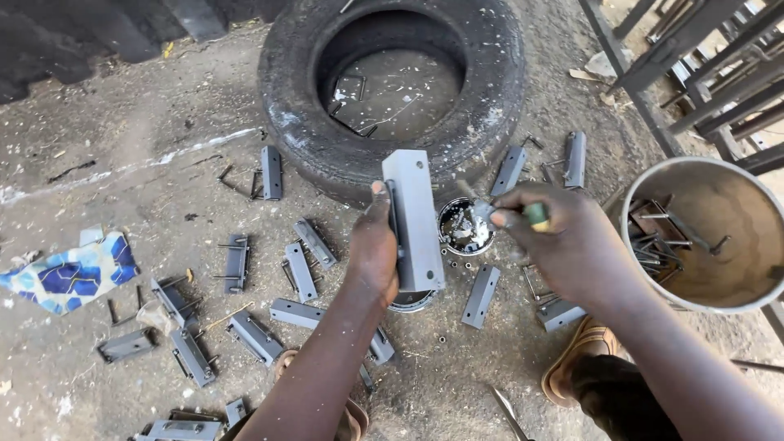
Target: Painting small metal L-shaped brackets with black paint using a handheld brush.
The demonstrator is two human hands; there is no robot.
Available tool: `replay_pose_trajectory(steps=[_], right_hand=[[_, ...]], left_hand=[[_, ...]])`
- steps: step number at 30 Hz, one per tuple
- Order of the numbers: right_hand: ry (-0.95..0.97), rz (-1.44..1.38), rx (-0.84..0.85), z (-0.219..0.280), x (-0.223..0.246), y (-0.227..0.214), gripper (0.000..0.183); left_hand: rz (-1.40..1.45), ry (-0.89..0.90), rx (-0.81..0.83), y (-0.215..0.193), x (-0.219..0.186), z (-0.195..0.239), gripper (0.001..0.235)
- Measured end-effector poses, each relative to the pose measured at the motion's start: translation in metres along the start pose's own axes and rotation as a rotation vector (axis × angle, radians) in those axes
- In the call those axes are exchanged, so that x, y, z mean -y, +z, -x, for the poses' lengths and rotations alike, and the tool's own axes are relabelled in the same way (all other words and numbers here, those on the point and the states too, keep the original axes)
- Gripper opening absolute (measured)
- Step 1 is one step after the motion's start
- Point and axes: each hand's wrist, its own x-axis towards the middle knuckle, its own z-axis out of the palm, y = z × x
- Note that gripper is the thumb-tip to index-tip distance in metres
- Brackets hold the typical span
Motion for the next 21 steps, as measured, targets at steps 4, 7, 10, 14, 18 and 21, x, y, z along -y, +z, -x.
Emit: replay_pose_trajectory(steps=[4,7,10,14,18,21], right_hand=[[0.315,0.168,0.015,0.015,0.052,-0.007,0.020],[0.052,-0.428,0.053,0.005,-0.004,-0.007,0.027],[-0.150,-0.693,0.107,0.000,-0.011,0.007,0.022],[-0.156,-0.969,0.175,-0.007,-0.013,0.009,0.011],[-0.115,-0.977,0.194,-0.008,-0.008,0.013,0.014],[-0.133,-0.866,0.173,-0.006,-0.012,0.018,0.016]], left_hand=[[0.026,0.040,-0.082,0.000,0.001,-0.003,0.046],[-0.032,-0.018,-0.064,0.001,0.003,0.003,0.051],[0.007,0.009,-0.088,-0.003,0.029,-0.026,0.036],[-0.166,-0.001,-0.085,0.006,0.015,0.001,0.055],[-0.112,0.003,-0.025,0.008,0.011,0.002,0.057],[-0.049,0.013,-0.023,0.005,0.016,-0.004,0.053]])
